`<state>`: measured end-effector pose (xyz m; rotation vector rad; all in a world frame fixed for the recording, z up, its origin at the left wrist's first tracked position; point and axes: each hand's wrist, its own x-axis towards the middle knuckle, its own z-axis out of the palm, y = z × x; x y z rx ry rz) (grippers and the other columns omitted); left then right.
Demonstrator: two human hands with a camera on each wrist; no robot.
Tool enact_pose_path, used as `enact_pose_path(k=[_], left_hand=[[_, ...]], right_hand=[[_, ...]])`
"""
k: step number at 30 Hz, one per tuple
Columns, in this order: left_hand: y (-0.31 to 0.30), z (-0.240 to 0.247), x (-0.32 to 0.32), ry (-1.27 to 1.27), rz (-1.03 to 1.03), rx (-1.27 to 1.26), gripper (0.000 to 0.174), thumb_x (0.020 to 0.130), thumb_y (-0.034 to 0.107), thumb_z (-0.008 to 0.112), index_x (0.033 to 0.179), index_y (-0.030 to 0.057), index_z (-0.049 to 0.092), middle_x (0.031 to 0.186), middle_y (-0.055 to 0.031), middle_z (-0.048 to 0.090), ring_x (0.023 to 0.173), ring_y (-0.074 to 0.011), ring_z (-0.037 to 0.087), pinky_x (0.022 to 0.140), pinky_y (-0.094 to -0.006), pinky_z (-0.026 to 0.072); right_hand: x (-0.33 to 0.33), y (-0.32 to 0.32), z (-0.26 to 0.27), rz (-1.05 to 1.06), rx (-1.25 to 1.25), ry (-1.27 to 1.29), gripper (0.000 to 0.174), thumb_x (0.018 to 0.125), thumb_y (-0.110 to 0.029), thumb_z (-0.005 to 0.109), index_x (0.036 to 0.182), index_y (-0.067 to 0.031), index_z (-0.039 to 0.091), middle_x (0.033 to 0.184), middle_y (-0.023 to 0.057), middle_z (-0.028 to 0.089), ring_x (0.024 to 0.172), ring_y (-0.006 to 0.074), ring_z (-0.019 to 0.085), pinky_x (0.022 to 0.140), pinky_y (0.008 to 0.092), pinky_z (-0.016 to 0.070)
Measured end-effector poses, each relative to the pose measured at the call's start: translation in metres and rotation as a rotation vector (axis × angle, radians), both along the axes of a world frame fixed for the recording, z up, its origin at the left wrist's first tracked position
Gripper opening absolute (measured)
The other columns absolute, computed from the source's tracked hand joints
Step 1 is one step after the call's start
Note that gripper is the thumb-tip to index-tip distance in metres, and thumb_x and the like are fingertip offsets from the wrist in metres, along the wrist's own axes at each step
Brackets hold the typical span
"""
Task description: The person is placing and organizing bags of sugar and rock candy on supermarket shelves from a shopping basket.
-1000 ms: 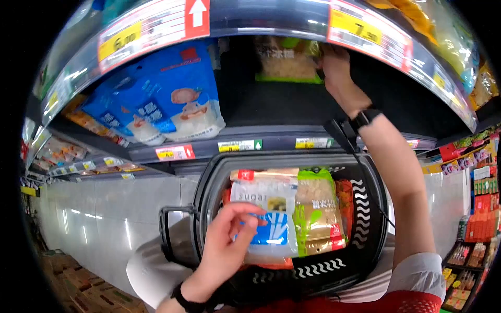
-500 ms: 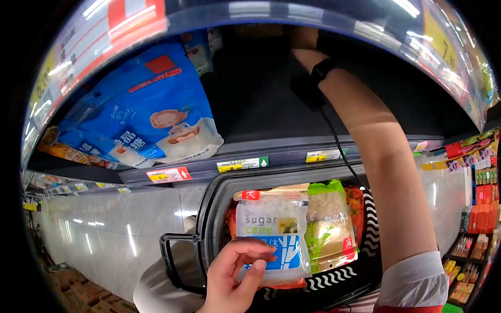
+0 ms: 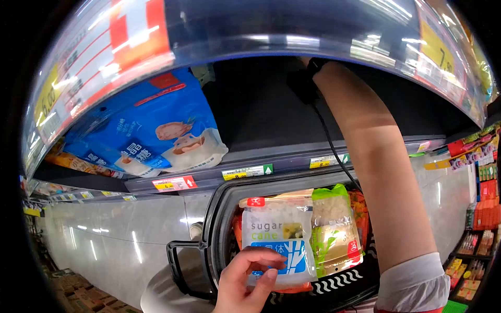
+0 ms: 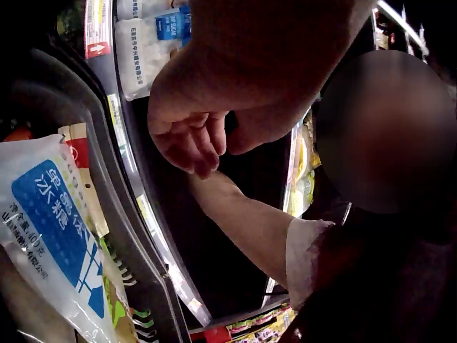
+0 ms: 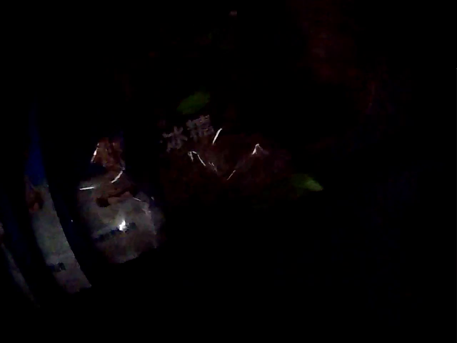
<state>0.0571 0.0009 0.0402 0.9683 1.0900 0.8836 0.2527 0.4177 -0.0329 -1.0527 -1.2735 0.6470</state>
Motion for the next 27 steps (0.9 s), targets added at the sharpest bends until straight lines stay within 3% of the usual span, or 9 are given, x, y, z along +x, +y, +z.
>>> enact_pose_path(k=[18,21,27], left_hand=[[0.000,-0.003,0.002,0.013,-0.036,0.004,0.018,0.086,0.003,0.048,0.104,0.0006,0.045,0.094,-0.0054,0.054,0.086,-0.0119,0.053,0.076,-0.0228,0.0406],[0.004,-0.002,0.003,0.028,-0.056,-0.106,0.019,0.083,0.000,0.051,0.101,-0.0011,0.047,0.097,-0.0103,0.055,0.088,-0.0157,0.055,0.080,-0.0274,0.0422],[-0.002,-0.001,0.002,0.021,-0.050,0.041,0.018,0.086,0.001,0.048,0.104,0.0005,0.045,0.094,-0.0060,0.053,0.085,-0.0126,0.053,0.076,-0.0237,0.0410]], right_hand=[[0.001,0.000,-0.008,-0.039,-0.045,-0.074,0.019,0.086,-0.015,0.050,0.101,-0.0029,0.052,0.085,0.0055,0.054,0.072,0.0132,0.049,0.059,0.0272,0.0401],[-0.007,0.003,-0.010,-0.057,-0.049,-0.128,0.020,0.086,-0.015,0.050,0.101,-0.0028,0.051,0.086,0.0056,0.054,0.073,0.0133,0.050,0.059,0.0273,0.0403],[-0.026,0.010,-0.014,-0.100,-0.060,-0.228,0.021,0.086,-0.015,0.050,0.103,-0.0028,0.051,0.087,0.0059,0.055,0.075,0.0135,0.050,0.061,0.0274,0.0407]])
